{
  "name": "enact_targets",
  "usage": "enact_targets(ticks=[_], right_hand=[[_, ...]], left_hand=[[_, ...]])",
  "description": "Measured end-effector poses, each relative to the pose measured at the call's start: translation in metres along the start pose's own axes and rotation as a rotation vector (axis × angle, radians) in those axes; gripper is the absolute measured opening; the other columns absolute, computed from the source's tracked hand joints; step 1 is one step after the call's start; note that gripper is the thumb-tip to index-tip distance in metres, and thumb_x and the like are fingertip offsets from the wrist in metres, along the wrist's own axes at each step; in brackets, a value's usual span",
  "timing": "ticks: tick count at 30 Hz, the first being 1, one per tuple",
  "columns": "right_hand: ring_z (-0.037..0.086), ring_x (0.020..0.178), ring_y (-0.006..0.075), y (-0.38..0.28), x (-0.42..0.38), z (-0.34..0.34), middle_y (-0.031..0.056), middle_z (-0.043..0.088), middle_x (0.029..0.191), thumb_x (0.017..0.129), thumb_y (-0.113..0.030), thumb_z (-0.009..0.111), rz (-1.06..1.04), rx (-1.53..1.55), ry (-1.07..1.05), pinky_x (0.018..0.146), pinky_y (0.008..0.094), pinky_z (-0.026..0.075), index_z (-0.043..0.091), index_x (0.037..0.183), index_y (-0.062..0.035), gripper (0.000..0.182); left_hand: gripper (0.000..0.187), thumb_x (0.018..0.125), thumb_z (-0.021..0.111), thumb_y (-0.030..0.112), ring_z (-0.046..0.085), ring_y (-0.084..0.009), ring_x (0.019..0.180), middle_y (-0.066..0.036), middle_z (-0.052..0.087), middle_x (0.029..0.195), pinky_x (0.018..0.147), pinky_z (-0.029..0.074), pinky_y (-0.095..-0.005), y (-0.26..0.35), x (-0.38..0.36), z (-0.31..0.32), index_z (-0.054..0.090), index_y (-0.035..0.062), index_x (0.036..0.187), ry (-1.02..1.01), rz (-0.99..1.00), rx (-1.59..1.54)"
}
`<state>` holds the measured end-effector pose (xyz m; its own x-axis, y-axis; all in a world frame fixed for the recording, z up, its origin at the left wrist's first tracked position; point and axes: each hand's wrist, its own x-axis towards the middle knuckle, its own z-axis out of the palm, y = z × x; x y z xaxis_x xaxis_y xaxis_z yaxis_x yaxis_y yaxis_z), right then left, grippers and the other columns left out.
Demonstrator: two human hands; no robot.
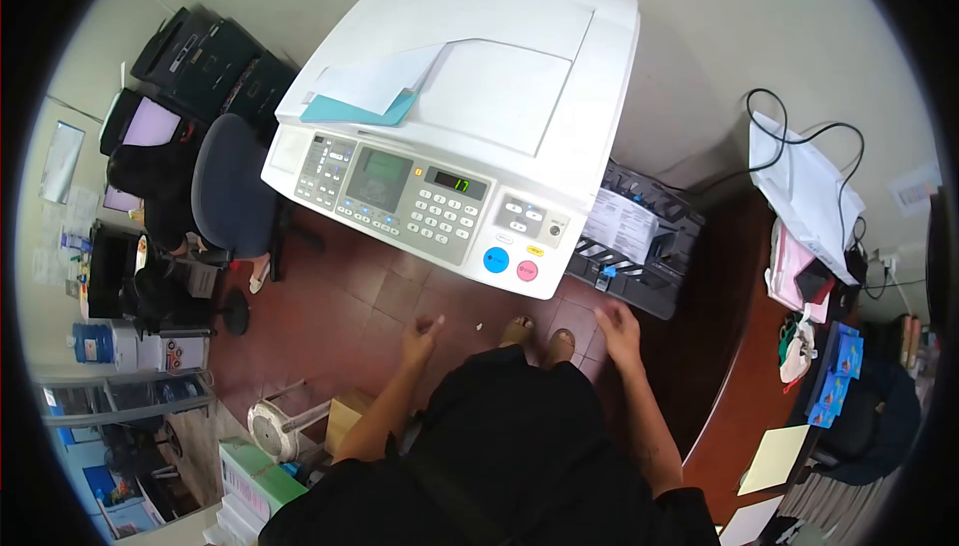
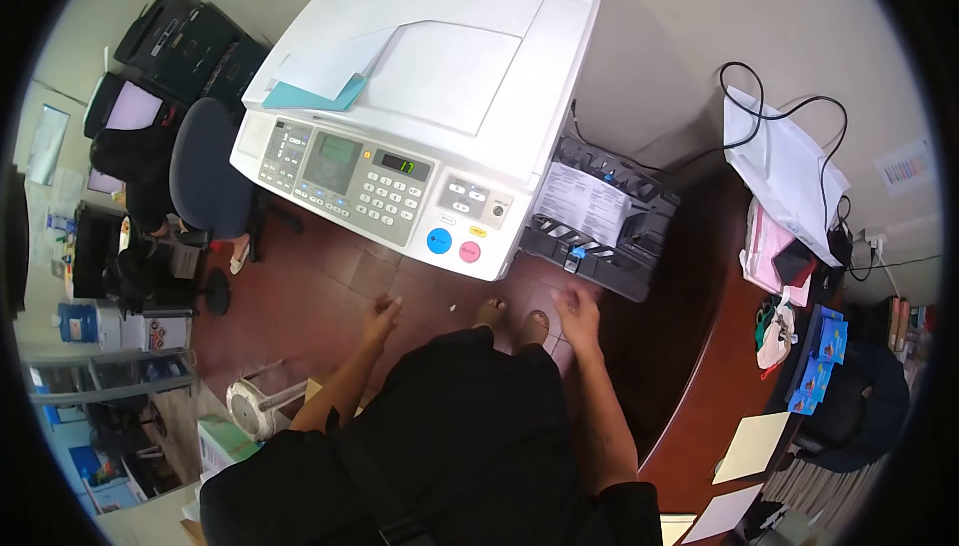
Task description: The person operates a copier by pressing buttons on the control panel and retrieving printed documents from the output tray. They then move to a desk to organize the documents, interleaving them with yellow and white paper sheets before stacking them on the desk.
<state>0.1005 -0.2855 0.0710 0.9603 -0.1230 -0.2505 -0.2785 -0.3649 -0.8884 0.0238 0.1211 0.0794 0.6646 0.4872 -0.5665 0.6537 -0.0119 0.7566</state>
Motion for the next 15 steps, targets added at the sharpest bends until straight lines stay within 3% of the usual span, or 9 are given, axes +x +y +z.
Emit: enact_targets(ticks=[1,3,5,8,11,12,15], right_hand=[[0.062,0.108,0.0272,-0.037,0.006,0.012,0.0156,0.064,0.119,0.081,-0.029,0.077,-0.004,0.254,-0.018,0.091,0.0374,0.05,0.058,0.127,-0.0021,0.056],[0.053,0.12,0.0295,-0.105,0.012,0.023,0.0156,0.052,0.135,0.082,-0.031,0.077,-0.103,0.358,-0.074,0.097,0.0383,0.045,0.041,0.143,-0.0035,0.076],[0.045,0.128,0.0326,-0.156,0.012,0.03,0.0196,0.043,0.143,0.079,-0.031,0.079,-0.192,0.291,-0.083,0.103,0.0409,0.04,0.028,0.148,0.0,0.091],[0.042,0.13,0.0302,-0.178,0.022,0.04,0.0202,0.038,0.145,0.08,-0.026,0.078,-0.273,0.056,-0.088,0.1,0.0427,0.042,0.018,0.152,-0.0009,0.097],[0.042,0.13,0.0316,-0.171,0.026,0.046,0.0208,0.038,0.144,0.078,-0.027,0.079,-0.196,0.131,-0.091,0.101,0.0441,0.04,0.018,0.151,-0.0009,0.099],[0.04,0.131,0.0319,-0.175,0.023,0.044,0.0212,0.038,0.144,0.078,-0.025,0.079,-0.189,0.125,-0.102,0.1,0.0434,0.042,0.019,0.15,-0.0006,0.097],[0.043,0.128,0.0325,-0.17,0.025,0.051,0.022,0.04,0.142,0.076,-0.025,0.08,-0.116,0.294,-0.146,0.107,0.0439,0.034,0.022,0.148,0.0038,0.097]], left_hand=[[0.075,0.083,0.078,0.032,0.056,-0.0285,0.116,-0.024,0.053,0.131,0.094,0.048,-0.0402,0.025,-0.007,0.008,0.042,-0.0043,0.138,0.034,0.066,-0.059],[0.083,0.085,0.077,0.031,0.047,-0.0269,0.127,-0.024,0.044,0.14,0.101,0.042,-0.0399,0.061,-0.013,0.021,0.031,-0.0037,0.145,0.037,0.147,-0.214],[0.09,0.086,0.076,0.029,0.037,-0.0264,0.136,-0.023,0.035,0.148,0.109,0.035,-0.0395,0.085,-0.014,0.037,0.021,-0.0021,0.15,-0.03,0.168,-0.411],[0.09,0.088,0.074,0.025,0.034,-0.0291,0.137,-0.021,0.034,0.149,0.114,0.028,-0.0402,0.138,-0.045,0.061,0.016,-0.0023,0.151,-0.17,0.244,-0.524],[0.096,0.088,0.073,0.024,0.031,-0.0311,0.139,-0.019,0.032,0.15,0.116,0.024,-0.0412,0.158,-0.058,0.067,0.009,-0.003,0.153,-0.255,0.186,-0.554],[0.101,0.087,0.075,0.025,0.036,-0.0309,0.137,-0.021,0.039,0.144,0.113,0.03,-0.0419,0.149,-0.053,0.069,0.005,-0.0041,0.153,-0.219,0.158,-0.567],[0.105,0.085,0.077,0.026,0.041,-0.0323,0.133,-0.025,0.043,0.139,0.109,0.035,-0.0432,0.149,-0.053,0.068,0.003,-0.0043,0.153,-0.294,0.004,-0.704]])
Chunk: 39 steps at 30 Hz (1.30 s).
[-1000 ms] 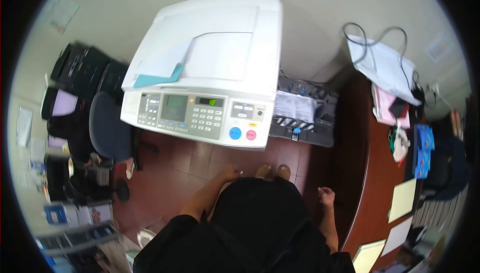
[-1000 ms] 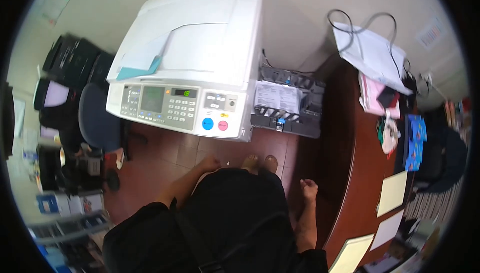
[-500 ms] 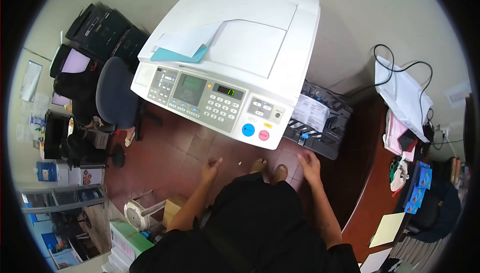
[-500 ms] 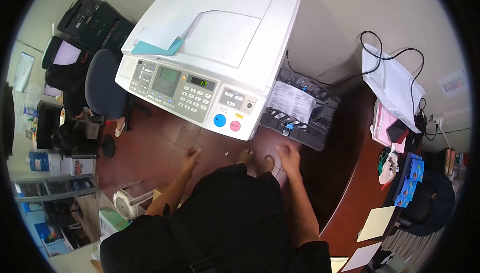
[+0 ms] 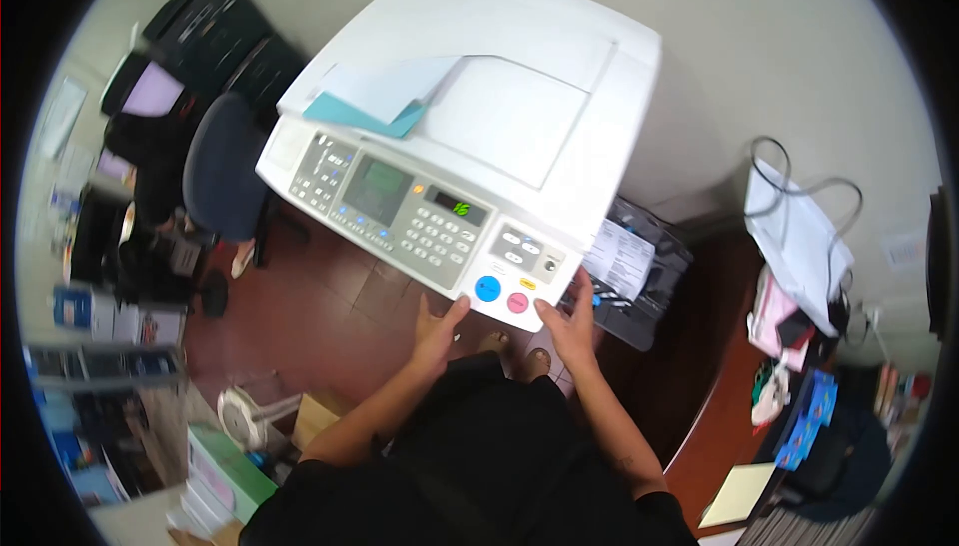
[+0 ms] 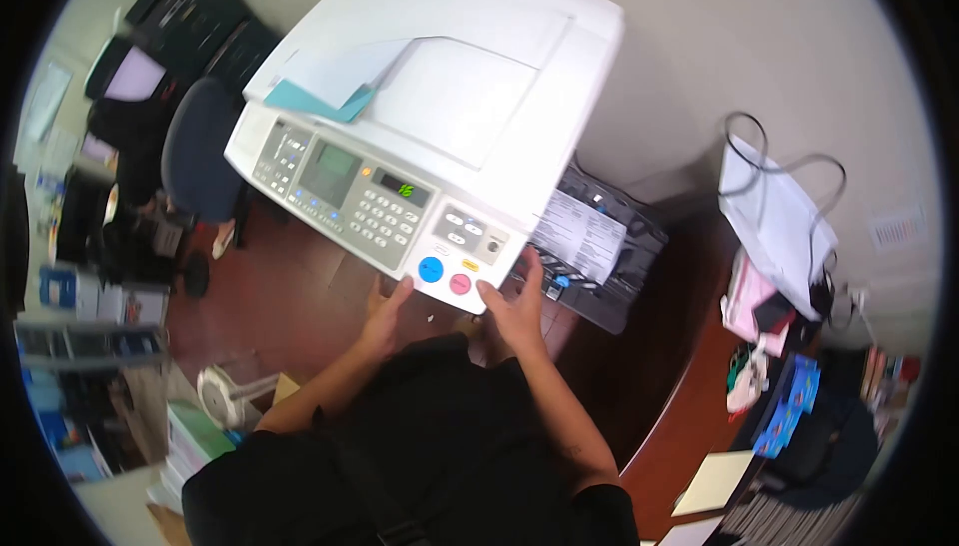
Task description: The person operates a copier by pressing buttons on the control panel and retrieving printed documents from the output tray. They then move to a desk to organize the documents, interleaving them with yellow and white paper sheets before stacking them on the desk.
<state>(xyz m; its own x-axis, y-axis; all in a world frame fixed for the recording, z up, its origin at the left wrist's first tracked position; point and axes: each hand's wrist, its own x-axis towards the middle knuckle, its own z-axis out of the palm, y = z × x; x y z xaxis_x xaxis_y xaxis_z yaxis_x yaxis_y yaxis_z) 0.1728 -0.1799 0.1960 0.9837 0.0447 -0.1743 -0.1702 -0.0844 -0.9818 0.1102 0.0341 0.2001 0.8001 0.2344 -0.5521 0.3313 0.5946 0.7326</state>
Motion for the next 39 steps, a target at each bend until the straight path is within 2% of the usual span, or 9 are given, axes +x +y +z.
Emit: enact_targets(ticks=[3,6,9,12,18,24,29,35,39], right_hand=[[0.045,0.128,0.0301,0.003,-0.003,0.003,0.0205,0.043,0.14,0.081,-0.011,0.075,0.08,0.194,-0.056,0.107,0.0427,0.036,0.02,0.15,0.0018,0.089],[0.045,0.129,0.0295,-0.019,-0.011,0.001,0.0216,0.043,0.142,0.086,-0.005,0.069,0.129,0.286,-0.077,0.107,0.0401,0.037,0.018,0.152,0.0042,0.083],[0.042,0.133,0.0227,-0.031,-0.024,0.012,0.015,0.042,0.146,0.094,0.0,0.054,0.078,0.349,0.008,0.112,0.0341,0.029,0.03,0.148,0.0083,0.059],[0.052,0.123,0.023,-0.03,-0.024,0.022,0.0149,0.052,0.137,0.098,-0.009,0.052,0.012,0.212,0.104,0.107,0.0347,0.036,0.039,0.143,0.0084,0.05],[0.053,0.12,0.027,-0.027,-0.029,0.039,0.0146,0.055,0.132,0.101,-0.036,0.042,0.15,0.278,0.263,0.102,0.0393,0.041,0.045,0.138,0.0032,0.055],[0.056,0.116,0.0306,-0.063,-0.012,0.05,0.0131,0.056,0.131,0.099,-0.036,0.047,0.427,0.126,0.538,0.099,0.0449,0.045,0.048,0.136,-0.0005,0.052],[0.055,0.12,0.0335,-0.077,-0.002,0.059,0.0151,0.055,0.134,0.101,-0.031,0.041,0.539,0.146,0.551,0.102,0.053,0.043,0.045,0.14,-0.0047,0.047],[0.053,0.123,0.0333,-0.072,0.001,0.047,0.0152,0.053,0.136,0.101,-0.028,0.039,0.584,0.086,0.591,0.104,0.0501,0.041,0.045,0.138,-0.0018,0.046],[0.06,0.105,0.0285,-0.058,-0.009,0.035,0.0126,0.061,0.118,0.1,-0.026,0.042,0.459,-0.008,0.662,0.09,0.0447,0.048,0.052,0.128,0.0011,0.041]], left_hand=[[0.122,0.074,0.086,0.036,0.037,-0.0367,0.136,-0.03,0.035,0.145,0.111,0.033,-0.0464,-0.001,0.002,-0.006,0.002,-0.0061,0.152,0.177,-0.016,0.255],[0.126,0.07,0.087,0.039,0.028,-0.0352,0.142,-0.029,0.023,0.153,0.113,0.03,-0.0453,-0.009,0.009,-0.033,0.003,-0.0057,0.152,0.055,0.107,0.423],[0.107,0.077,0.081,0.039,0.021,-0.0315,0.146,-0.024,0.019,0.156,0.116,0.024,-0.0427,-0.003,0.04,-0.112,0.016,-0.001,0.152,0.159,0.243,0.485],[0.085,0.086,0.073,0.033,0.023,-0.03,0.145,-0.02,0.025,0.155,0.117,0.021,-0.0426,0.076,0.072,-0.161,0.027,0.0016,0.15,0.44,0.209,0.092],[0.07,0.086,0.069,0.021,0.041,-0.0292,0.135,-0.017,0.046,0.144,0.114,0.027,-0.0396,0.243,0.177,-0.249,0.038,0.0016,0.145,0.36,0.877,0.329],[0.046,0.078,0.077,0.027,0.055,-0.0287,0.126,-0.01,0.065,0.126,0.111,0.028,-0.0502,0.323,0.216,-0.276,0.067,0.0083,0.119,0.321,0.788,0.518],[0.046,0.078,0.076,0.022,0.055,-0.0281,0.124,-0.01,0.066,0.122,0.111,0.023,-0.051,0.329,0.218,-0.28,0.067,0.0079,0.12,0.209,0.702,0.404],[0.056,0.076,0.076,0.024,0.054,-0.0284,0.123,-0.012,0.063,0.127,0.109,0.025,-0.0509,0.337,0.224,-0.29,0.061,0.0047,0.126,0.147,0.733,0.469],[0.062,0.075,0.074,0.032,0.05,-0.0312,0.125,-0.016,0.059,0.127,0.11,0.02,-0.0557,0.33,0.231,-0.291,0.057,0.0049,0.127,0.139,0.727,0.49]])
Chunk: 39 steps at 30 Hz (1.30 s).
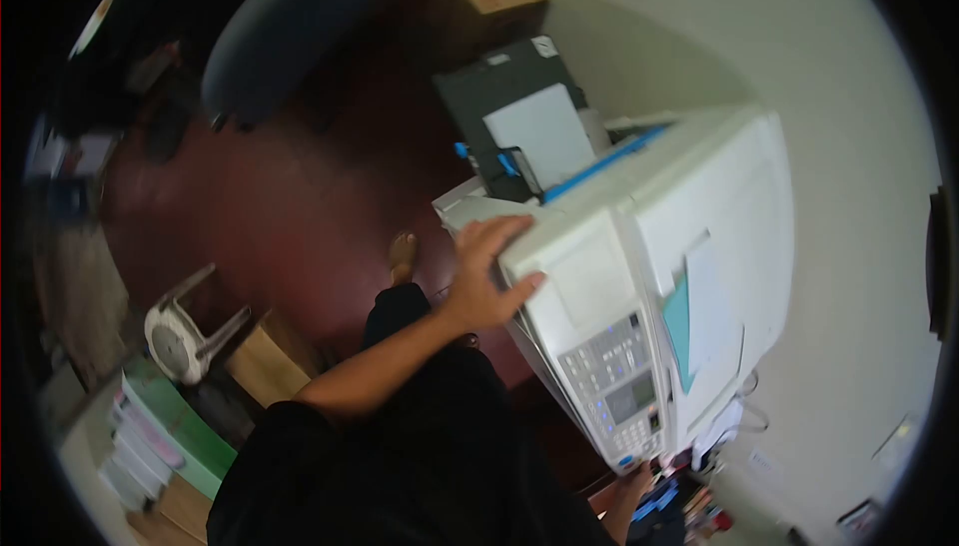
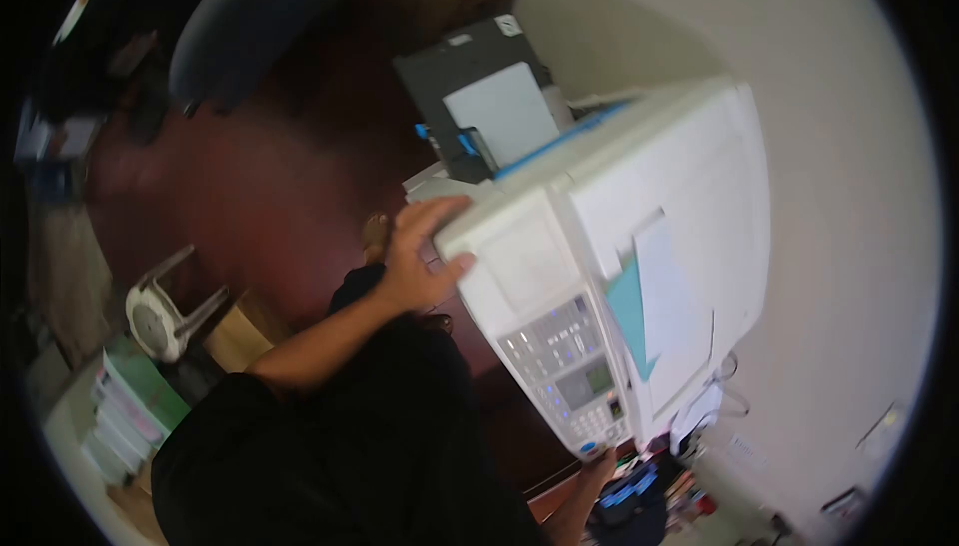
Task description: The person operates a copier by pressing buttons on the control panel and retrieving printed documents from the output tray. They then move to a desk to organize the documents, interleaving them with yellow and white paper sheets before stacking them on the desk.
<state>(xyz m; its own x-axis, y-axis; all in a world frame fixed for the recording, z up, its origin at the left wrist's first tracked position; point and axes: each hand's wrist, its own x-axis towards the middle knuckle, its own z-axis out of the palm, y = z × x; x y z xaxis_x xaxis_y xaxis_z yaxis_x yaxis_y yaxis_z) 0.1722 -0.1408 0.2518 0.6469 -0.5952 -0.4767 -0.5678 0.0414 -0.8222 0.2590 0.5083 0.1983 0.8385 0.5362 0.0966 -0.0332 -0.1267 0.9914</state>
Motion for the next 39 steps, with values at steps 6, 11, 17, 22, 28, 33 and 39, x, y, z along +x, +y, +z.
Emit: enact_targets(ticks=[6,11,17,22,28,33,39], right_hand=[[0.063,0.091,0.0198,0.01,-0.018,0.01,0.0085,0.066,0.103,0.098,-0.024,0.054,-0.066,0.143,0.016,0.081,0.0348,0.05,0.061,0.116,0.0046,0.034],[0.062,0.101,0.0162,0.018,-0.012,0.002,0.0106,0.066,0.112,0.099,-0.016,0.054,-0.223,0.229,-0.263,0.092,0.0286,0.046,0.057,0.124,0.0091,0.035],[0.057,0.114,0.0169,0.028,0.021,-0.008,0.0105,0.063,0.124,0.095,-0.017,0.058,-0.416,0.178,-0.465,0.101,0.0286,0.04,0.052,0.135,0.0069,0.047],[0.05,0.124,0.0164,0.043,0.036,0.0,0.0108,0.055,0.137,0.095,-0.016,0.057,-0.376,0.359,-0.624,0.106,0.0285,0.035,0.045,0.142,0.003,0.052],[0.045,0.131,0.0212,0.053,0.049,0.004,0.0165,0.05,0.143,0.095,-0.024,0.062,-0.5,0.3,-0.595,0.11,0.0306,0.033,0.04,0.144,0.0055,0.061],[0.048,0.133,0.026,0.064,0.053,0.012,0.0227,0.05,0.142,0.09,-0.036,0.066,-0.567,0.241,-0.484,0.11,0.0315,0.033,0.04,0.144,0.0021,0.071],[0.05,0.13,0.0373,0.047,0.044,-0.003,0.0262,0.053,0.137,0.088,-0.048,0.061,-0.571,0.049,-0.463,0.108,0.0374,0.037,0.041,0.145,-0.0005,0.077]], left_hand=[[0.053,0.086,0.063,0.012,0.053,-0.0231,0.121,-0.015,0.057,0.129,0.106,0.039,-0.0361,-0.011,-0.007,0.026,0.049,-0.006,0.133,0.066,-0.008,-0.377],[0.035,0.097,0.058,0.007,0.059,-0.0141,0.108,-0.011,0.063,0.124,0.096,0.046,-0.0269,0.012,-0.023,0.044,0.056,-0.0031,0.131,0.306,-0.075,-0.342],[0.033,0.095,0.065,0.014,0.064,-0.0135,0.093,-0.012,0.069,0.113,0.087,0.05,-0.0252,0.019,-0.021,0.034,0.063,-0.0026,0.124,0.273,0.142,0.126],[0.033,0.095,0.058,0.025,0.068,-0.0288,0.089,-0.022,0.069,0.106,0.082,0.054,-0.0382,0.066,-0.026,0.034,0.066,0.0126,0.124,0.168,0.133,1.101],[0.046,0.087,0.048,0.019,0.063,-0.0481,0.095,-0.025,0.066,0.103,0.086,0.05,-0.0534,0.068,0.006,0.017,0.06,0.016,0.131,-0.155,0.218,1.594],[0.056,0.081,0.048,0.015,0.059,-0.0455,0.109,-0.026,0.061,0.115,0.095,0.046,-0.0504,0.056,0.018,0.002,0.054,0.0086,0.137,-0.237,0.276,1.575],[0.061,0.081,0.045,0.008,0.054,-0.0409,0.122,-0.028,0.057,0.128,0.105,0.042,-0.0428,0.07,0.019,0.009,0.048,0.0037,0.141,-0.299,0.175,1.518]])
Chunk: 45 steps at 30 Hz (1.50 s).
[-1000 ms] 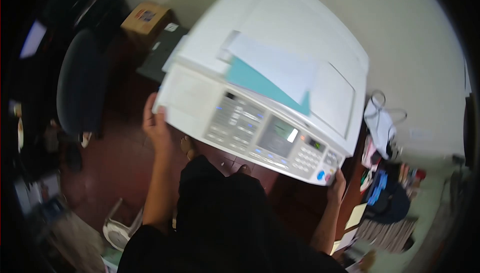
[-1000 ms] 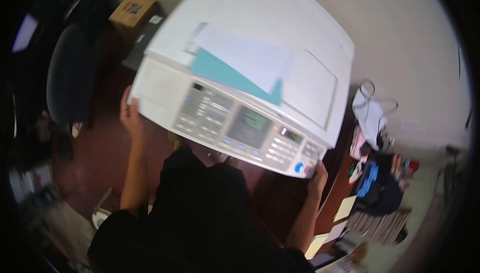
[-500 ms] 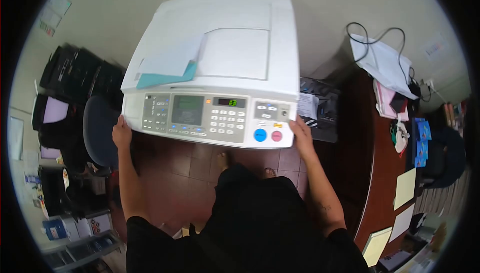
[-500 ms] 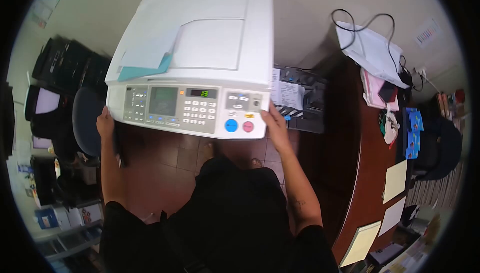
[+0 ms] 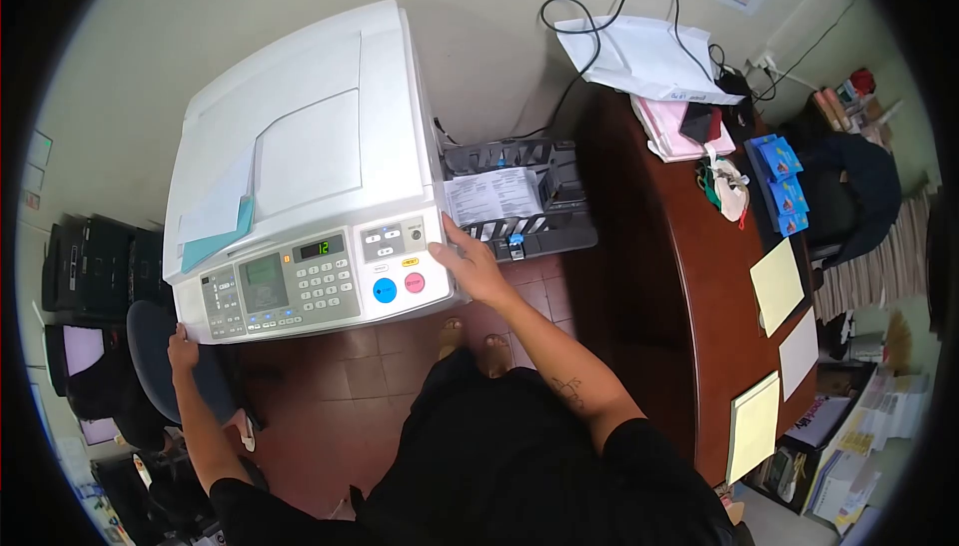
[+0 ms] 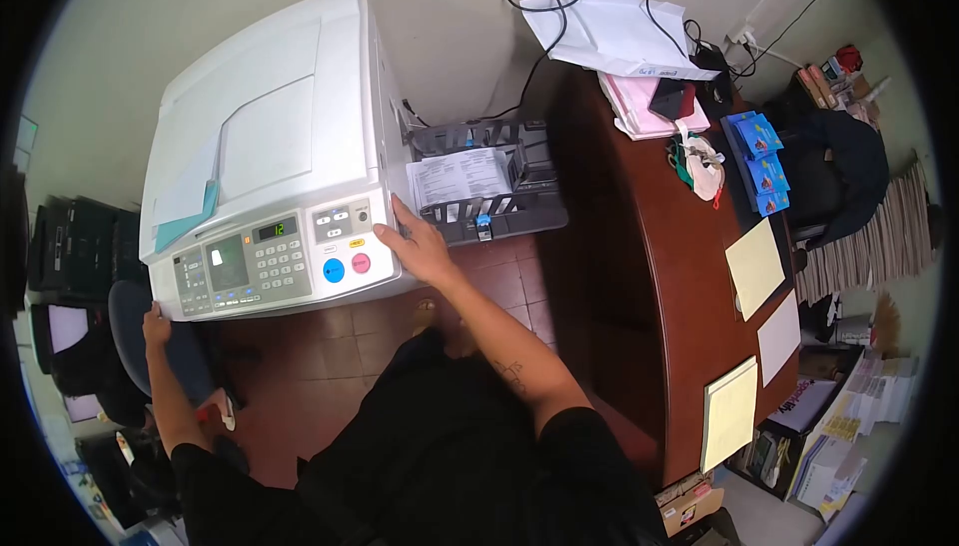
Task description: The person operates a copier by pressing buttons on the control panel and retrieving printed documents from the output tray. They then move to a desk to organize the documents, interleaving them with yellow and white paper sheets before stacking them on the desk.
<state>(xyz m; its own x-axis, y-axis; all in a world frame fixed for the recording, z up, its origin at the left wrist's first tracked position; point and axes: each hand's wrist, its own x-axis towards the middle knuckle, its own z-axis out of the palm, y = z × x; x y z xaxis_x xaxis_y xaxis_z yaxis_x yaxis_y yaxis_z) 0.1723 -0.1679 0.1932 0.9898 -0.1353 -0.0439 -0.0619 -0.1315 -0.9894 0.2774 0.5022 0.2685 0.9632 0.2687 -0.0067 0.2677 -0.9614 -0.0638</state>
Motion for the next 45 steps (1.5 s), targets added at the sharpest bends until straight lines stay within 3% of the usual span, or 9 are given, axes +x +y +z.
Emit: enact_targets(ticks=[4,10,15,16,19,21,40,41,45], right_hand=[[0.051,0.128,0.0383,-0.008,-0.001,-0.002,0.0278,0.054,0.134,0.087,-0.049,0.06,-0.004,-0.021,-0.005,0.107,0.0375,0.038,0.04,0.145,0.0011,0.079],[0.052,0.128,0.038,-0.001,0.001,-0.001,0.0281,0.055,0.133,0.088,-0.048,0.06,0.025,-0.04,-0.016,0.107,0.0369,0.038,0.042,0.144,0.0011,0.077],[0.049,0.131,0.0252,0.031,0.009,0.01,0.0225,0.051,0.141,0.092,-0.036,0.062,-0.033,0.132,0.019,0.109,0.0325,0.035,0.043,0.143,0.0016,0.066],[0.048,0.131,0.0232,0.031,0.009,0.012,0.021,0.051,0.141,0.093,-0.033,0.062,-0.046,0.146,0.034,0.109,0.0316,0.035,0.042,0.143,0.0023,0.064],[0.048,0.129,0.0218,0.014,0.007,0.011,0.0214,0.052,0.14,0.094,-0.029,0.061,-0.033,0.245,-0.037,0.108,0.0301,0.034,0.039,0.144,0.0061,0.065],[0.048,0.128,0.0212,0.01,0.007,0.008,0.0217,0.052,0.14,0.094,-0.028,0.061,-0.029,0.244,-0.042,0.107,0.0298,0.035,0.037,0.144,0.0078,0.066],[0.05,0.128,0.0244,0.024,0.01,0.008,0.0228,0.054,0.138,0.093,-0.034,0.062,-0.031,0.22,-0.031,0.108,0.0315,0.034,0.04,0.144,0.0048,0.068],[0.05,0.128,0.0246,0.021,0.01,0.008,0.0226,0.054,0.138,0.093,-0.034,0.062,-0.025,0.23,-0.041,0.108,0.0318,0.034,0.039,0.144,0.0047,0.068],[0.049,0.129,0.0242,0.02,0.009,0.007,0.0225,0.053,0.139,0.093,-0.033,0.061,-0.028,0.225,-0.041,0.108,0.0315,0.034,0.039,0.145,0.0041,0.067]], left_hand=[[0.062,0.081,0.044,0.001,0.046,-0.035,0.132,-0.026,0.045,0.143,0.111,0.037,-0.037,-0.001,0.005,0.0,0.042,-0.0011,0.143,-0.089,-0.053,-0.048],[0.059,0.083,0.044,0.007,0.049,-0.0389,0.128,-0.03,0.048,0.138,0.109,0.038,-0.0379,-0.014,0.015,0.008,0.045,-0.0022,0.141,-0.105,0.049,-0.02],[0.058,0.086,0.043,0.014,0.042,-0.0365,0.135,-0.024,0.045,0.145,0.114,0.032,-0.0414,0.02,-0.01,-0.013,0.044,-0.0003,0.142,-0.147,-0.078,0.045],[0.06,0.085,0.042,0.013,0.042,-0.0364,0.135,-0.023,0.044,0.146,0.114,0.032,-0.0417,0.004,-0.001,0.0,0.042,0.001,0.144,-0.121,-0.003,0.053],[0.066,0.083,0.042,0.009,0.041,-0.0378,0.135,-0.023,0.037,0.15,0.114,0.033,-0.0425,0.042,-0.023,-0.028,0.034,0.005,0.149,-0.19,-0.176,0.013],[0.068,0.082,0.043,0.007,0.041,-0.0381,0.136,-0.022,0.036,0.151,0.113,0.033,-0.0419,0.024,-0.019,-0.016,0.033,0.0056,0.15,-0.143,-0.125,-0.032],[0.067,0.08,0.04,0.0,0.037,-0.0357,0.139,-0.025,0.039,0.148,0.115,0.03,-0.0372,0.033,-0.022,-0.018,0.036,-0.0016,0.146,-0.112,-0.12,-0.091],[0.071,0.08,0.044,0.003,0.038,-0.0372,0.138,-0.022,0.036,0.152,0.114,0.031,-0.0405,0.029,-0.017,-0.015,0.031,0.0043,0.15,-0.137,-0.105,-0.054],[0.07,0.081,0.043,0.005,0.038,-0.0368,0.138,-0.022,0.035,0.152,0.115,0.031,-0.0403,0.024,-0.014,-0.009,0.032,0.0035,0.15,-0.131,-0.132,-0.05]])
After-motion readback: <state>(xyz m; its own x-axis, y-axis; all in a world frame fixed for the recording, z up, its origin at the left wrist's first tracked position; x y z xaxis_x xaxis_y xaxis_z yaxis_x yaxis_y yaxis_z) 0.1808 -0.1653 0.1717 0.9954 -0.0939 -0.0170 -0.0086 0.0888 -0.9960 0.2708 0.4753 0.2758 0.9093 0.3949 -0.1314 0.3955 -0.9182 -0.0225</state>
